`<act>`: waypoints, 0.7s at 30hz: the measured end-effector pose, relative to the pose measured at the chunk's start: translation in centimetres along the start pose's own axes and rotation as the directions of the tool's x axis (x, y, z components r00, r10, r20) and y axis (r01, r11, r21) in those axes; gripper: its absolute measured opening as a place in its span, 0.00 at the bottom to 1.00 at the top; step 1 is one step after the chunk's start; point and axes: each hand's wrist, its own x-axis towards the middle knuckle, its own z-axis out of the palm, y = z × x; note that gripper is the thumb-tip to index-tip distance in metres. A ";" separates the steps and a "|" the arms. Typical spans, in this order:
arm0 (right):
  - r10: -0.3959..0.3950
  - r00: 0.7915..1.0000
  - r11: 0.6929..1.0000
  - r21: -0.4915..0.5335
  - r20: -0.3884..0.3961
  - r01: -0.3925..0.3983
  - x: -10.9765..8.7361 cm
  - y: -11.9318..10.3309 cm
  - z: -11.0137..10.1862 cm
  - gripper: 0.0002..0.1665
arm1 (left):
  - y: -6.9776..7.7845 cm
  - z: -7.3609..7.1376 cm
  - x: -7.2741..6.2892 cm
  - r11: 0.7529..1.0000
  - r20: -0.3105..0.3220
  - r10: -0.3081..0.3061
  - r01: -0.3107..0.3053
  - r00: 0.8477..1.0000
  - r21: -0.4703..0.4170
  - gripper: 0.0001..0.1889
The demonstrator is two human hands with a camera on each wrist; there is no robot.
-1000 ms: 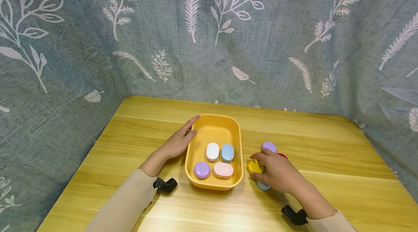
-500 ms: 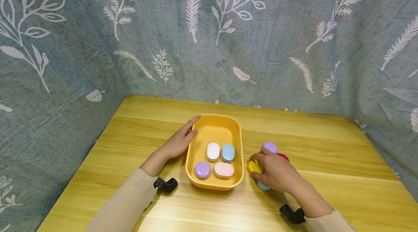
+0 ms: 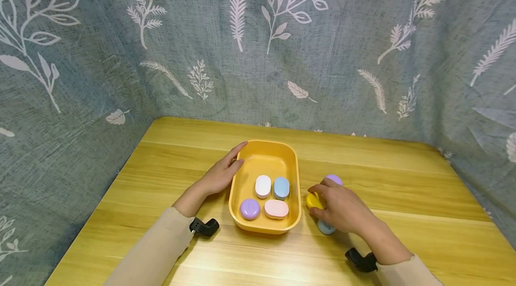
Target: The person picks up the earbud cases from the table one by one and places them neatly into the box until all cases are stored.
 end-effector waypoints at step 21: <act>-0.011 1.000 1.000 -0.019 0.016 0.011 0.9 -0.9 -3.4 0.27 | 0.1 0.1 -0.2 1.000 0.002 -0.007 0.007 1.000 0.000 0.28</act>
